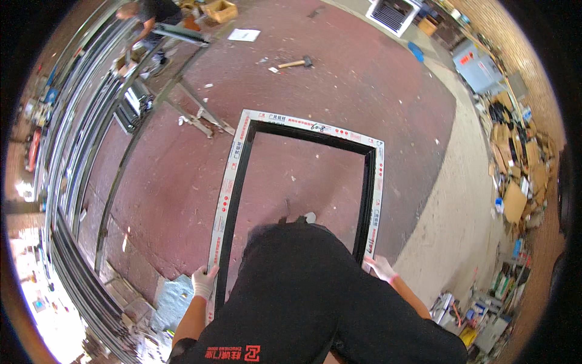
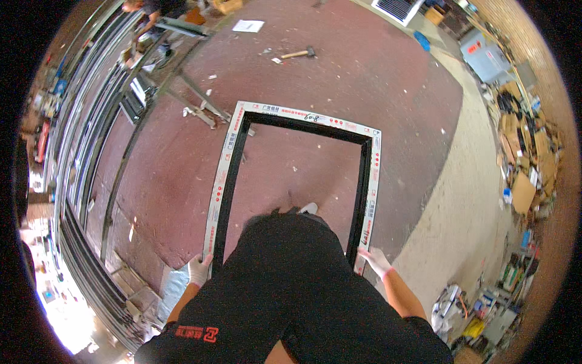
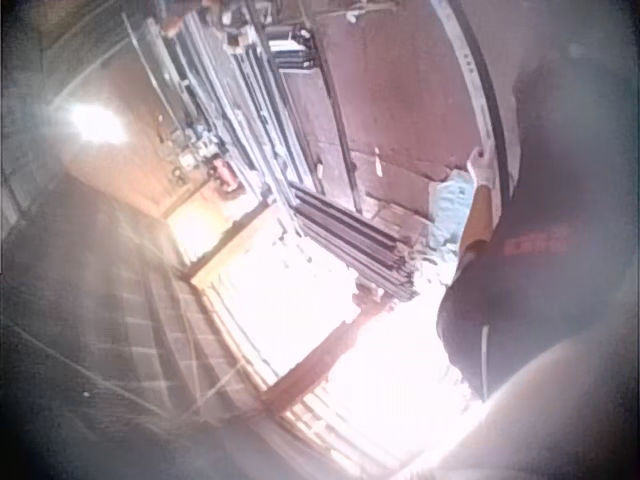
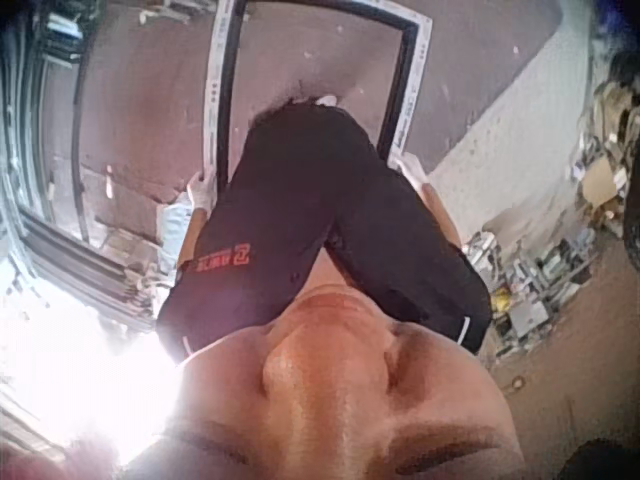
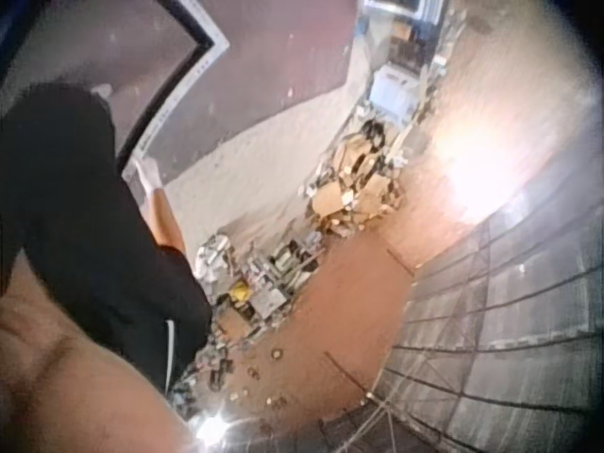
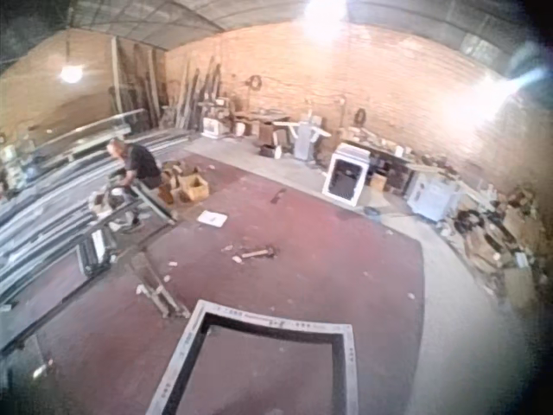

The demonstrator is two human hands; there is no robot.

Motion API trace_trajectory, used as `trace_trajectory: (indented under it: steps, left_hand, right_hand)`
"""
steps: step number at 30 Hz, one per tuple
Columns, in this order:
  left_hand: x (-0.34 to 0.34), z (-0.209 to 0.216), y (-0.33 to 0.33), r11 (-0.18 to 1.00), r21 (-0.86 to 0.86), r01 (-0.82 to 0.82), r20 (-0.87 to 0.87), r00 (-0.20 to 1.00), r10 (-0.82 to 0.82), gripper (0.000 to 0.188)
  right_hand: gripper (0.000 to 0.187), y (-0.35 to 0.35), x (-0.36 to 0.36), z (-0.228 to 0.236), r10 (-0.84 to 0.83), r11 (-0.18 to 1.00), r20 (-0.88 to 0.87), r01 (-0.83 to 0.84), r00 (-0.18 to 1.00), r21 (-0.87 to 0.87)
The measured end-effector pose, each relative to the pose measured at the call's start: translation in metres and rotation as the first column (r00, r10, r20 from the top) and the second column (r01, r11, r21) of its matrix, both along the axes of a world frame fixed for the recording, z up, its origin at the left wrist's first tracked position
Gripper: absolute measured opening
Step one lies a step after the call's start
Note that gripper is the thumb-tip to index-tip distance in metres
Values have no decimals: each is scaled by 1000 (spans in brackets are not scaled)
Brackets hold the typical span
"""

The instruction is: The person picks up a rectangular window frame and carries it to a corner-cutting machine. They position the frame on the machine and operate the cutting arm to miter the corners, repeating the process for each corner. After cutting, they lift the frame and walk back toward the work area.

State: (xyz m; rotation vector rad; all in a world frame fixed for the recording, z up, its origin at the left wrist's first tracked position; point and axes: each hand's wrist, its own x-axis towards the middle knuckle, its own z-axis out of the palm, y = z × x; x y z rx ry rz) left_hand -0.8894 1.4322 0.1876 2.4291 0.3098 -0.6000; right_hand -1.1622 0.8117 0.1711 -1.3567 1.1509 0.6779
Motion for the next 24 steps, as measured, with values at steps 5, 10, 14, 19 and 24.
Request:
trace_trajectory:
  steps: [5, 10, 14, 19, 24]
  left_hand:
    - [74, -19, -92, 988, 111, 107, -1, 994, -108, 57]
    - [146, -1, -171, 988, -155, -22, 20, 999, 25, 57]
    - [243, -6, -240, 828, 162, 536, 86, 829, -553, 57]
    - [359, -25, -353, 727, 124, 675, -302, 724, -620, 68]
    - [441, -26, -468, 779, 65, 624, -73, 781, -620, 67]
  right_hand:
    - [39, -10, 27, -17, 34, 959, -65, -51, 997, -280]
    - [41, -48, 42, -22, -164, 969, -32, 155, 986, -193]
    - [43, -76, 58, -42, -103, 948, -39, 86, 994, -307]
    - [35, -99, 95, -63, -373, 890, -68, 336, 925, -308]
    - [45, -142, 151, -28, -443, 821, -53, 381, 895, -425]
